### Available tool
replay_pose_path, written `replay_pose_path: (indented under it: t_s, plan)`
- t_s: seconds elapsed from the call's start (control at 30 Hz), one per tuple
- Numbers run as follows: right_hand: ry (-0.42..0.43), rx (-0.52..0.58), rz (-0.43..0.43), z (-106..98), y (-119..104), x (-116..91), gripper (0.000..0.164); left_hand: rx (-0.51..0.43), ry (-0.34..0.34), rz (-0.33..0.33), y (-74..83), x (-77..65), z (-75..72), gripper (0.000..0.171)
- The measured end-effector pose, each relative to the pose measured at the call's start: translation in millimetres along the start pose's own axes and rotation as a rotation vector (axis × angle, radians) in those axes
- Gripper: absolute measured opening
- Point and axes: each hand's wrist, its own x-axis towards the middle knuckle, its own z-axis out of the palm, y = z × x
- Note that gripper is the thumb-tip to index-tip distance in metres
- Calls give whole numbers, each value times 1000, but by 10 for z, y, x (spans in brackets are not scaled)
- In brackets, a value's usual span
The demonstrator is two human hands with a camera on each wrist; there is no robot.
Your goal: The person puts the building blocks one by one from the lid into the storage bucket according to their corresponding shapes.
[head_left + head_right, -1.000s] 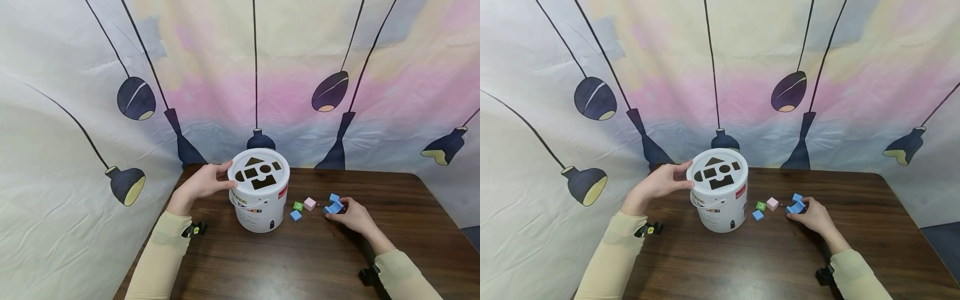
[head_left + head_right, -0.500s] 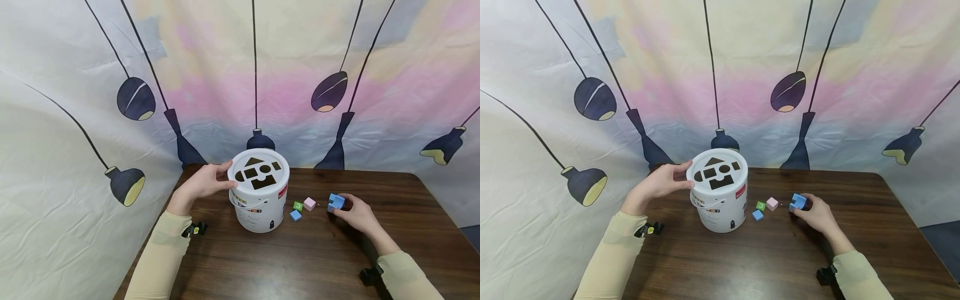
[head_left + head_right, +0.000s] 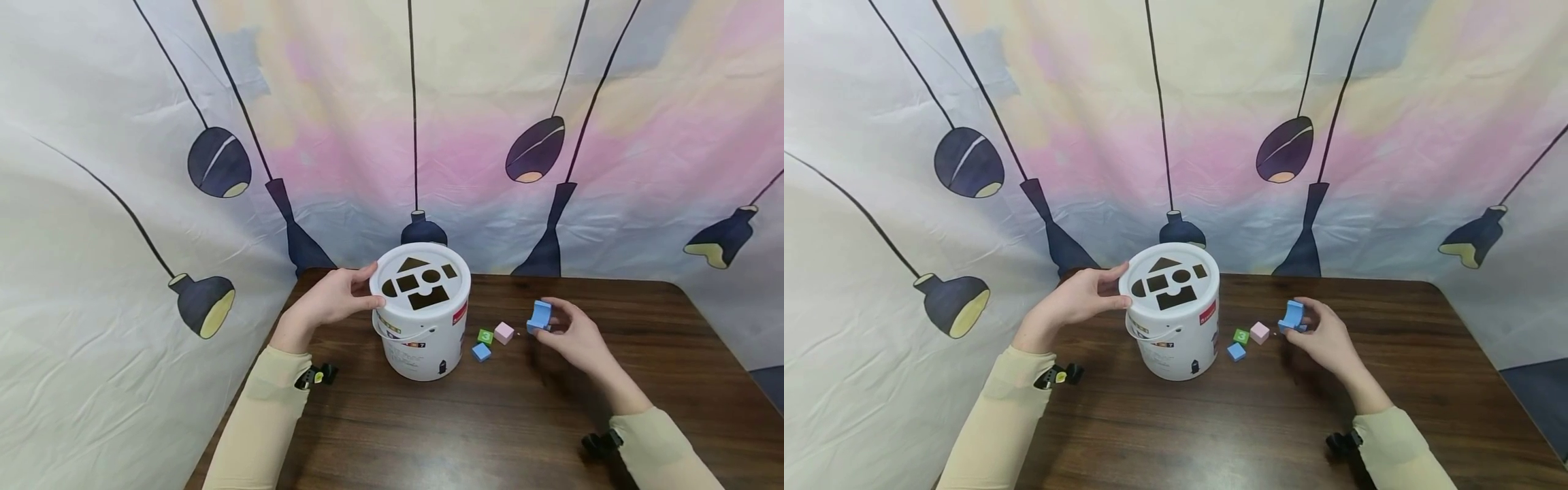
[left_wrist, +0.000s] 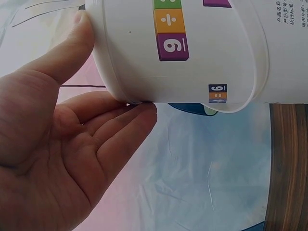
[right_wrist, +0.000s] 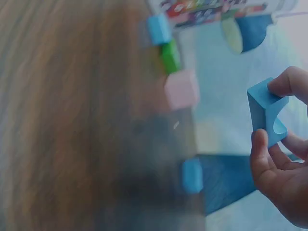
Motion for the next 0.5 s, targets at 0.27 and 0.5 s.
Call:
replay_pose_path:
  t_s: [0.27,0.5]
  plan:
    - [-7,89,-115,4,-620,71,72,-16,0,3,-7,3,5,89]
    - [-7,151,-220,34,-1139,120,65,-12,3,2,-10,-2,-1,89]
